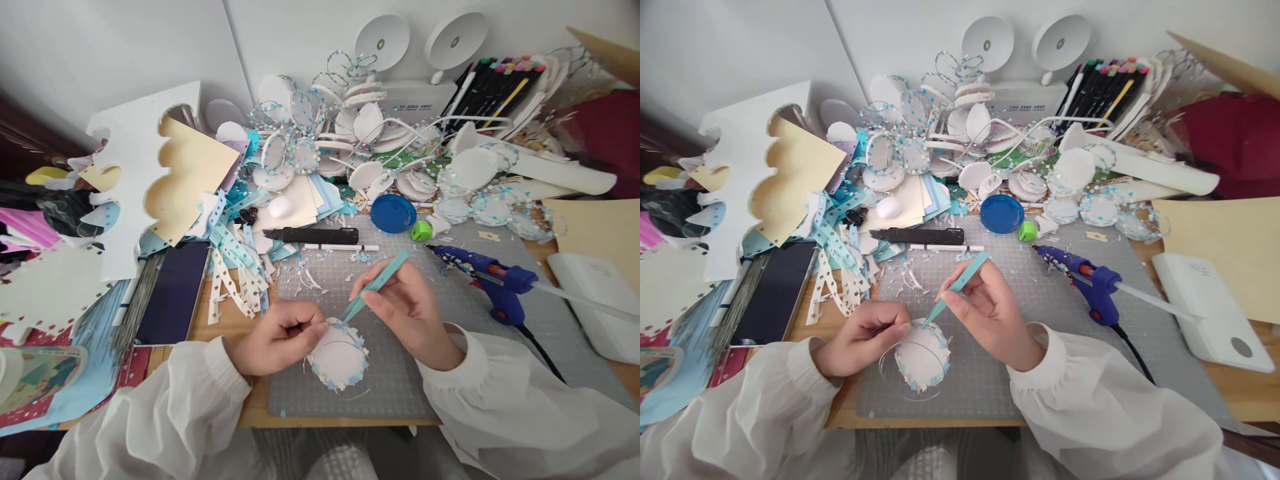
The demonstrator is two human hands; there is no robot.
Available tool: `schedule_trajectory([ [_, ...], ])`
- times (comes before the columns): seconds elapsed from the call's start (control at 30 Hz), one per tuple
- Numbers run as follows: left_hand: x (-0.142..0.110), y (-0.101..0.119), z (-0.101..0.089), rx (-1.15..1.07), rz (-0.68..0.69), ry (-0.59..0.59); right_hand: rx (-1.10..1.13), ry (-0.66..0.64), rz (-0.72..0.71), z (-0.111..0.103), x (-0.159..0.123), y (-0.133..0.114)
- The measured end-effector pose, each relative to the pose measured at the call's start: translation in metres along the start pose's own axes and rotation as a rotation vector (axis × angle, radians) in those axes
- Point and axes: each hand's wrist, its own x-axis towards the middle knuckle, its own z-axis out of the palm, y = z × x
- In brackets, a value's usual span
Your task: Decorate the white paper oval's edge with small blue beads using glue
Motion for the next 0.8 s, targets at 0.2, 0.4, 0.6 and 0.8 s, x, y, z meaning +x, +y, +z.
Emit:
schedule_trajectory([
  [0.2,0.0005,0.0007,0.0004,0.008,-0.002,0.001,-0.032,0.026,0.004,0.0,0.0006,0.0007],
  [0.4,0.0007,0.0011,0.0007,0.015,-0.008,0.0,0.01,0.03,0.029,0.0006,0.0031,0.0026],
  [0.6,0.0008,-0.0005,0.0004,0.006,-0.007,0.005,0.184,0.035,0.145,-0.0026,0.0042,0.0059],
  [0.8,0.0014,0.0007,0.0005,0.033,0.002,-0.004,0.166,0.003,0.223,-0.0001,0.0059,0.0069],
])
